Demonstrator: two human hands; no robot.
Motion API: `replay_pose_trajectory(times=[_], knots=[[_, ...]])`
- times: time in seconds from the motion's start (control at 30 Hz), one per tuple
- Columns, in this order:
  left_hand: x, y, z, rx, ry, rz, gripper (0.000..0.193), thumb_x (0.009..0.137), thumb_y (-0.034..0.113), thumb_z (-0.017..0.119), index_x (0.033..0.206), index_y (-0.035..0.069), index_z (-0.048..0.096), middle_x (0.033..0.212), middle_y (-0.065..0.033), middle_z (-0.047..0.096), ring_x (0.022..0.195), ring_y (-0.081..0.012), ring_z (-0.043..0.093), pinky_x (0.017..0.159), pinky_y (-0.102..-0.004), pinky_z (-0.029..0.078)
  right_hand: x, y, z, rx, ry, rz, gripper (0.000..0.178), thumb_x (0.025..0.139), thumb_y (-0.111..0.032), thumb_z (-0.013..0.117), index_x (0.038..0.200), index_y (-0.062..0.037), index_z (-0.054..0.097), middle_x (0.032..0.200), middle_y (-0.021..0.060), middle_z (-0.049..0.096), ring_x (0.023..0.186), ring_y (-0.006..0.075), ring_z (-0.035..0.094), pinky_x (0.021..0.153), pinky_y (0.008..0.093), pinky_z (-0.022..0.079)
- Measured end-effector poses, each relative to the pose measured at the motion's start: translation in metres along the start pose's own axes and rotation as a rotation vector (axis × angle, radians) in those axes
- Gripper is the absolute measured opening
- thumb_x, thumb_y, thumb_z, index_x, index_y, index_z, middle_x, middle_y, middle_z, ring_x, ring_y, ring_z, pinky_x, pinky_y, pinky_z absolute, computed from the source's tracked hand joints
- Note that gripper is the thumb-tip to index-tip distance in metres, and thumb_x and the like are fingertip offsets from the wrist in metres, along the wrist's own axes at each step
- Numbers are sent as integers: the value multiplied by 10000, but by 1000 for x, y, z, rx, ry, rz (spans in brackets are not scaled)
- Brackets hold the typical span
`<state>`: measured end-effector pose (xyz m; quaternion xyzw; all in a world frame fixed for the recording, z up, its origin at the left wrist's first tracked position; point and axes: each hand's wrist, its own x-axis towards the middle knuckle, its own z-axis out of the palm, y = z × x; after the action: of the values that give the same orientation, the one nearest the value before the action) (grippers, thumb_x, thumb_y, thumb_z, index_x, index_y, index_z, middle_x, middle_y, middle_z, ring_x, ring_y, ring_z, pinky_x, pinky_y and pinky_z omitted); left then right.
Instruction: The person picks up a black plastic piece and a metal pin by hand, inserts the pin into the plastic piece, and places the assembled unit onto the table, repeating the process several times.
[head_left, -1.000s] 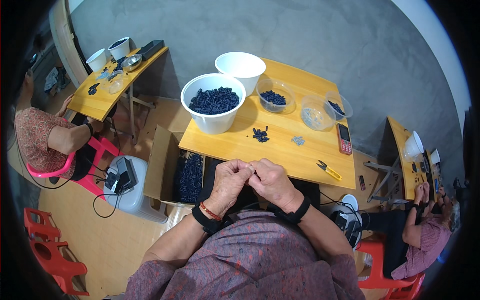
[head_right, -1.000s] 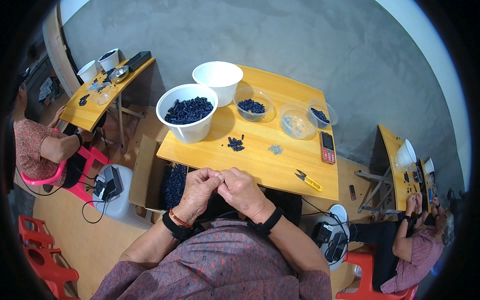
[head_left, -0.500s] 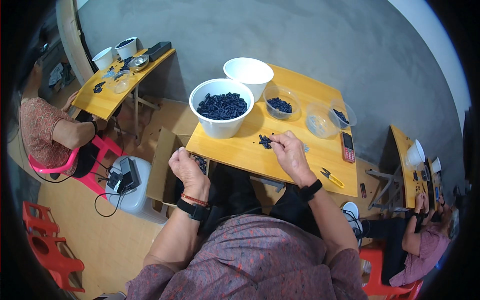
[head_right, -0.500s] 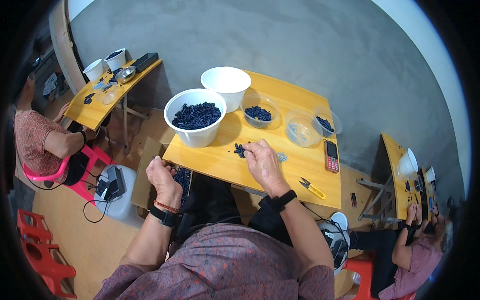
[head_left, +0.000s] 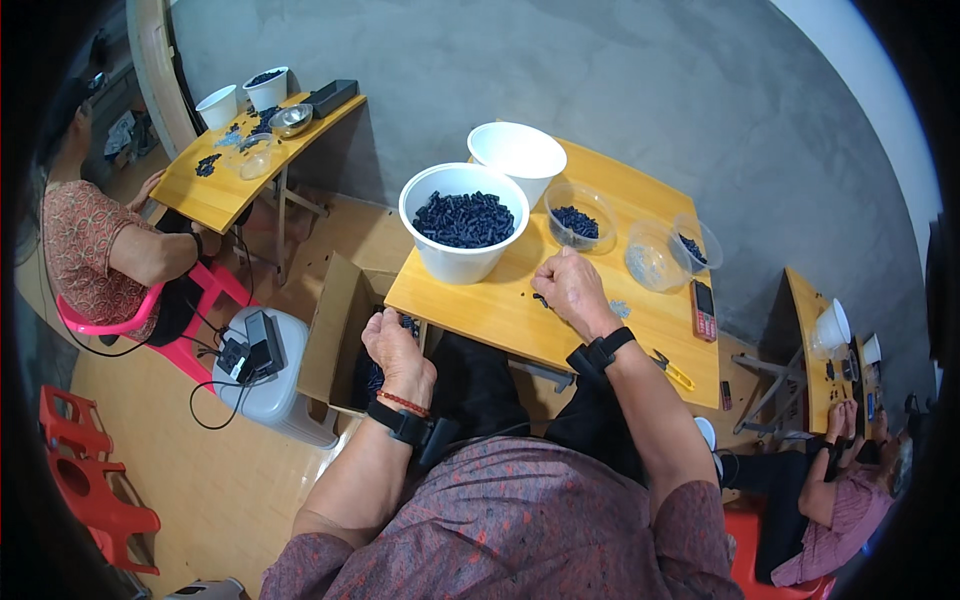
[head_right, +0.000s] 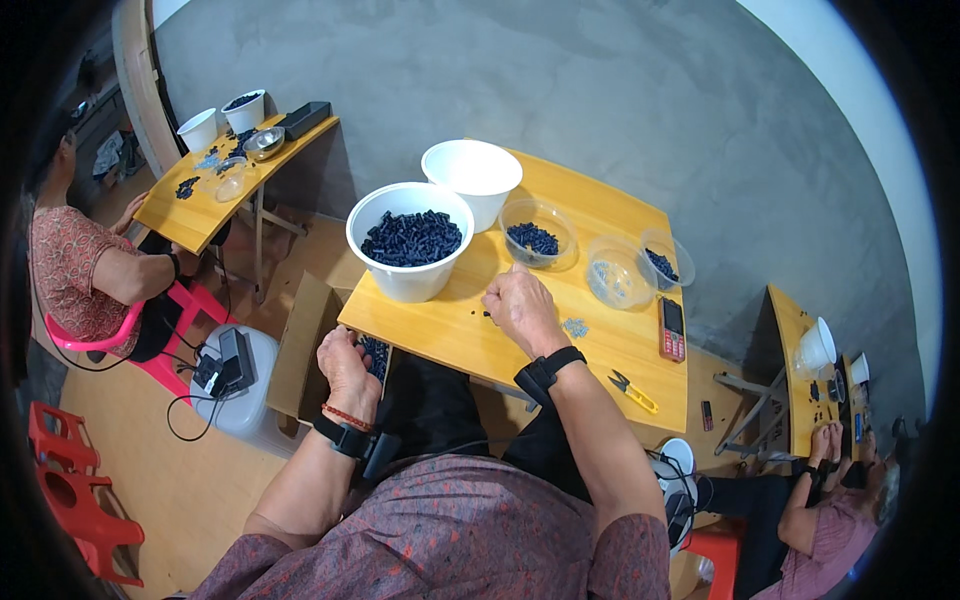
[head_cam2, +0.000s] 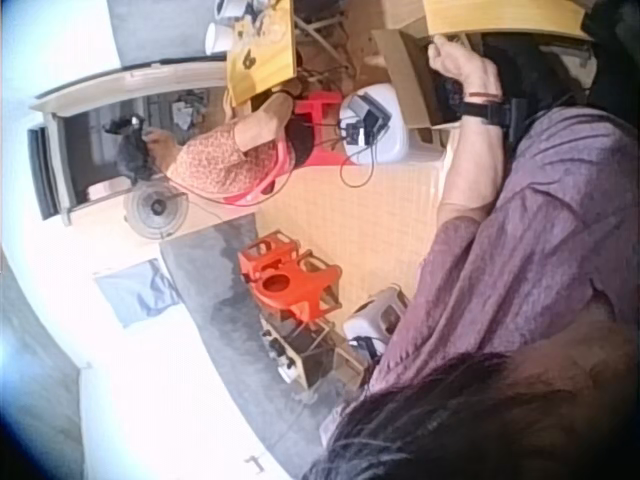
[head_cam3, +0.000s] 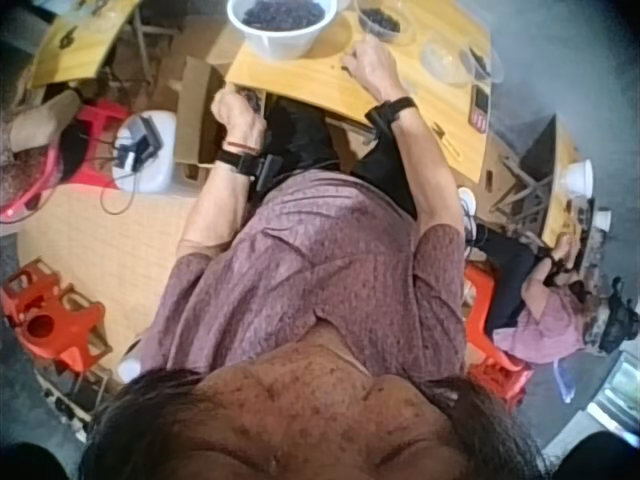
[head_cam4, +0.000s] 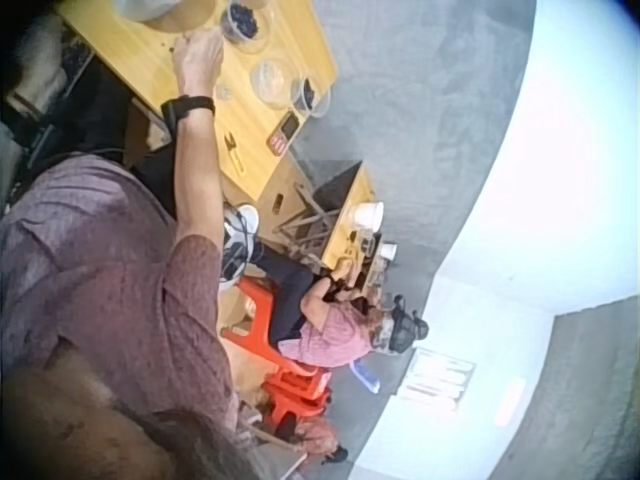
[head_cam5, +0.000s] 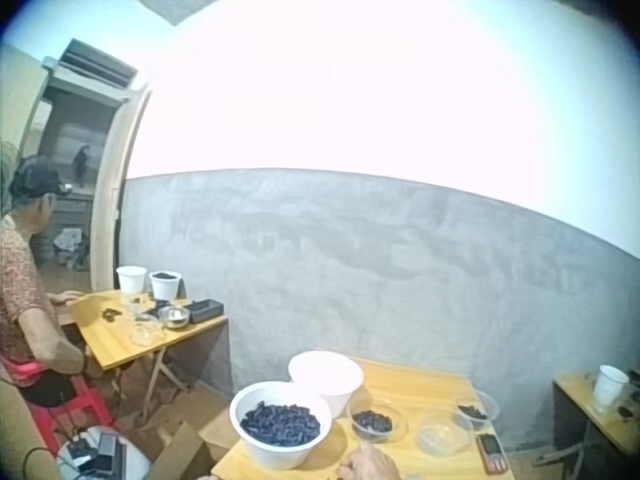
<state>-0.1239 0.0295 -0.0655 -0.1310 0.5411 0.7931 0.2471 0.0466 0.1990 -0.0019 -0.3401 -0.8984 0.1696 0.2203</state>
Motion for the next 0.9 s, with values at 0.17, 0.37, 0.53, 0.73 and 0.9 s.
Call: replay_pose_trajectory(times=[0.17,0.37,0.53,0.73,0.9], knots=[[5,-11,-2,30,-54,66,368,948,156,561,1239,-31,435,1143,-88,551,1019,-158,533,887,-314,450,1,13,11,119,70,14,132,756,-116,676,763,17,682,816,208,593,787,361,627,744,430,506],[-19,-6,8,-7,-34,254,309,942,126,560,1190,-27,458,1088,-105,561,1004,-164,550,908,-299,451,-14,2,-6,685,100,251,114,866,-93,650,877,20,655,902,112,668,744,157,634,630,265,491],[-41,-5,6,-17,-383,260,178,929,99,582,1090,25,573,823,-13,578,658,-62,506,584,-212,428,-57,-10,-21,1294,1,337,131,931,-80,612,1033,1,601,956,108,677,775,137,641,672,241,508],[-79,-10,8,176,-728,226,117,921,72,600,1008,16,654,778,14,599,647,-42,505,591,-192,431,-95,-16,-22,1546,-5,308,161,937,-56,609,1082,10,587,985,130,678,804,178,653,731,279,530],[-90,-16,5,261,-975,208,188,917,72,624,1084,-6,659,822,7,625,678,-36,521,621,-183,450,-113,-16,-19,1528,-65,290,214,925,-36,616,1130,22,593,1017,137,677,840,175,655,764,279,538]])
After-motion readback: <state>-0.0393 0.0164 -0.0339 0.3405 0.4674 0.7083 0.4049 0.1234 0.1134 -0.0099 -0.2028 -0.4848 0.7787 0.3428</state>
